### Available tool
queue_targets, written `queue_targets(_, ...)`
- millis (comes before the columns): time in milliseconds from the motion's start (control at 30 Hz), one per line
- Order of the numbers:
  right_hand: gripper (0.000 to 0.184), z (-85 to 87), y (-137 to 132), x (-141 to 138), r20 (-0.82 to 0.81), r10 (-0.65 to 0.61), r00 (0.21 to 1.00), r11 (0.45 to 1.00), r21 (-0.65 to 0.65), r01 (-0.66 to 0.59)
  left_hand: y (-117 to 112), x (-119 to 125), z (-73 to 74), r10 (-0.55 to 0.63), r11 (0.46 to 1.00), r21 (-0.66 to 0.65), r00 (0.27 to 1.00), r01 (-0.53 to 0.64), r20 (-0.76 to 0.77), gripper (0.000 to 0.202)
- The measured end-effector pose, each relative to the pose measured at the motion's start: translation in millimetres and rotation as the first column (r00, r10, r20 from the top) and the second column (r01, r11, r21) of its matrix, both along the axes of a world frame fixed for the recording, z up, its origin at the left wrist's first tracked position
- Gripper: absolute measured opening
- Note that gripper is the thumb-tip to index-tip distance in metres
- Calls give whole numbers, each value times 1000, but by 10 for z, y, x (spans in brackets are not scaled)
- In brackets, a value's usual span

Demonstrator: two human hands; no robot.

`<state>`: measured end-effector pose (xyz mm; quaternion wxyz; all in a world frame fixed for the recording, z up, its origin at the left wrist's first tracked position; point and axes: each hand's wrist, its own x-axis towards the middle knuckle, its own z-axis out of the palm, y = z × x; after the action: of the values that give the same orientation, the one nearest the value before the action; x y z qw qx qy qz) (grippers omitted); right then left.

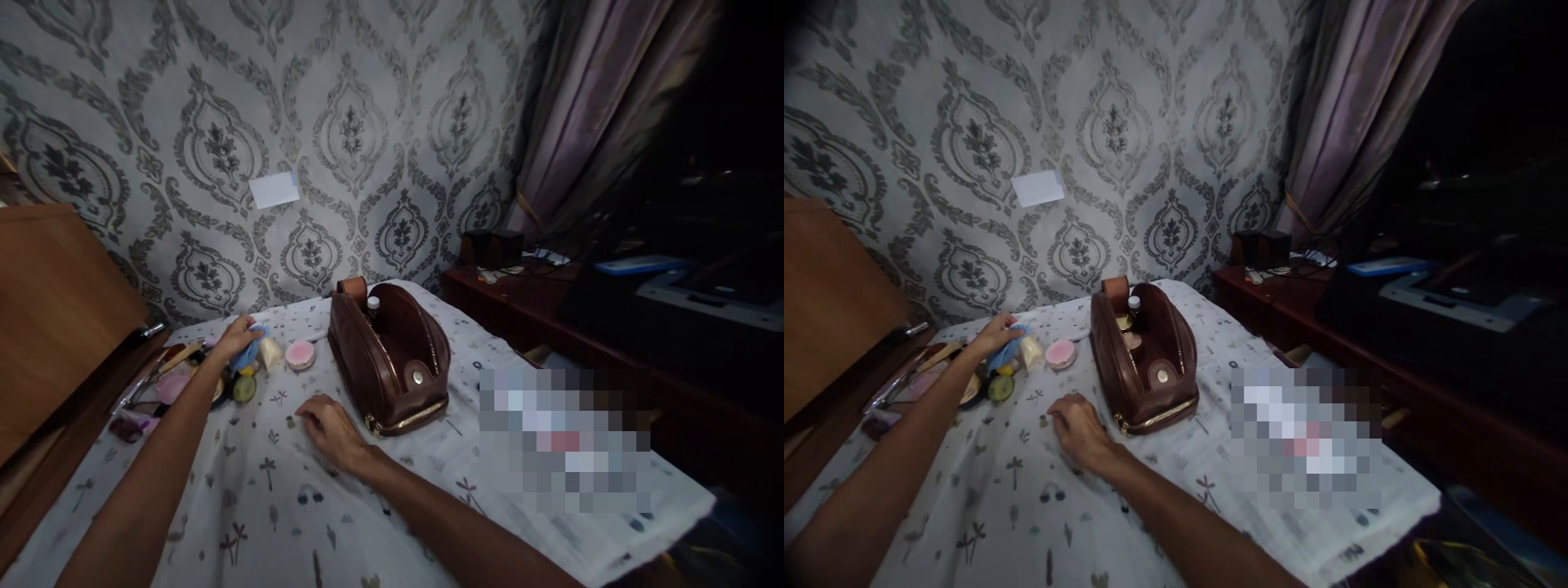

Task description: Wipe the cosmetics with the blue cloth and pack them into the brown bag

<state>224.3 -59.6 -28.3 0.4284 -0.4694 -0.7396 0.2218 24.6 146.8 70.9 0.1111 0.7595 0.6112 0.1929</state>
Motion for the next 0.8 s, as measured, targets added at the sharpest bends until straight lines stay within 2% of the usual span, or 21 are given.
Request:
queue_targets(133,26,-25,12,15,-87,-30,996,999,-24,28,-361,54,118,-60,990,133,996,50,68,25)
queue_targets(233,31,8,11,21,-224,-22,974,997,-76,5,-834,134,209,-124,966,236,991,107,58,25)
queue_targets(300,39,51,10,18,-342,-7,940,990,-135,-42,-1222,228,228,-204,920,338,979,199,-23,22)
queue_targets(400,54,101,18,12,-525,6,851,964,-224,-145,-1756,391,181,-298,894,328,952,304,-69,19)
queue_targets(467,52,105,22,18,-599,24,800,941,-256,-220,-1987,459,127,-413,873,295,910,388,27,21)
queue_targets(533,45,87,17,40,-626,28,779,921,-287,-264,-2086,458,84,-468,871,265,864,415,185,25)
queue_targets(633,46,58,-16,96,-623,-16,782,907,-338,-251,-2046,350,54,-373,922,249,849,295,375,27)
queue_targets(733,59,62,-63,155,-607,-10,795,917,-323,-235,-1947,249,42,-267,948,286,844,141,466,28)
queue_targets(800,60,82,-88,181,-588,10,809,931,-290,-222,-1928,253,22,-265,941,318,830,113,490,27)
